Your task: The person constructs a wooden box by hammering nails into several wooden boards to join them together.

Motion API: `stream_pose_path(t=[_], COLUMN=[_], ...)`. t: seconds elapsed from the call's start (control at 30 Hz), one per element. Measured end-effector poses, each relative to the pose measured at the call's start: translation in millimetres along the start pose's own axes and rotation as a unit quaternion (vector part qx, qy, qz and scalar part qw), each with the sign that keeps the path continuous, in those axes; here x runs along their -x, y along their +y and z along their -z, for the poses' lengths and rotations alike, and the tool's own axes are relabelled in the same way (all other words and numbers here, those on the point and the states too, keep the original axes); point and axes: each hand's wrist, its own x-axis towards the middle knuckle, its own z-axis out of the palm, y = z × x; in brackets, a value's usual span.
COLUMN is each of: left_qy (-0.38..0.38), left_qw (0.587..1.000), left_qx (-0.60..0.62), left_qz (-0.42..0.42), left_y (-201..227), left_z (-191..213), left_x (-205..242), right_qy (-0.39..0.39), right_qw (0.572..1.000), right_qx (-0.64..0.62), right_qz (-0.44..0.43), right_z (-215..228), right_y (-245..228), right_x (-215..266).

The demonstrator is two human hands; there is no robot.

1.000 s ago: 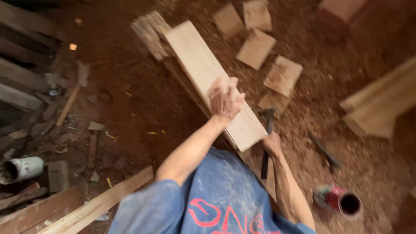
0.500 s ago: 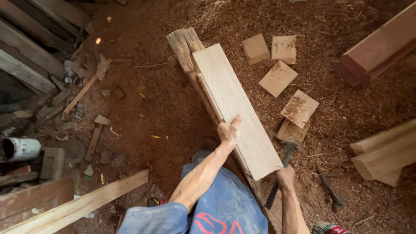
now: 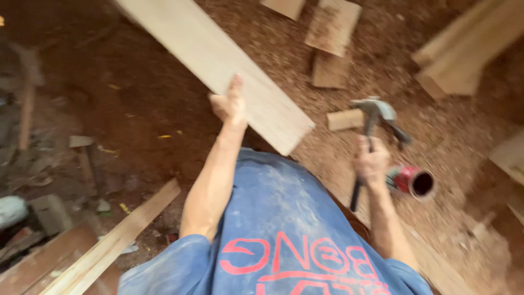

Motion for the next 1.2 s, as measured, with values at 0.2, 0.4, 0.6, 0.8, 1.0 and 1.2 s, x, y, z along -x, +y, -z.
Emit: stream_pose_path(t=[0.2,0.4,0.6,0.8,1.0,1.2], left_qy=[0.052,0.054,0.055,0.071,0.067,0.049], left_qw=[0.992,0.992,0.990,0.986,0.982,0.983], left_qx=[-0.118,-0.113,-0.125,-0.143,-0.169,-0.177], left_qz=[-0.006,-0.023,-0.030,-0.053,-0.047,-0.028], left_y=[13.0,7.4,-0.5,-11.3,-7.3,-6.4], left_z=[-11.8,-10.1,-9.2,-9.5,-6.0,-7.6], left_x=[37.0,31.9,27.8,23.0,25.1,24.2], right_qy=[-0.128,-0.042,-0.093,0.039,0.031,0.024], right_qw=[0.958,0.947,0.976,0.866,0.955,0.872], right_qx=[-0.257,-0.139,-0.042,0.023,0.004,0.075], right_qz=[-0.010,0.288,0.190,0.498,0.295,0.484], right_z=[3.3,-6.1,18.2,-3.9,33.2,-10.9], right_y=[-31.8,-24.6,-29.9,-8.7,-25.9,-23.1], right_x=[63.9,71.1,67.9,60.4,64.1,54.0])
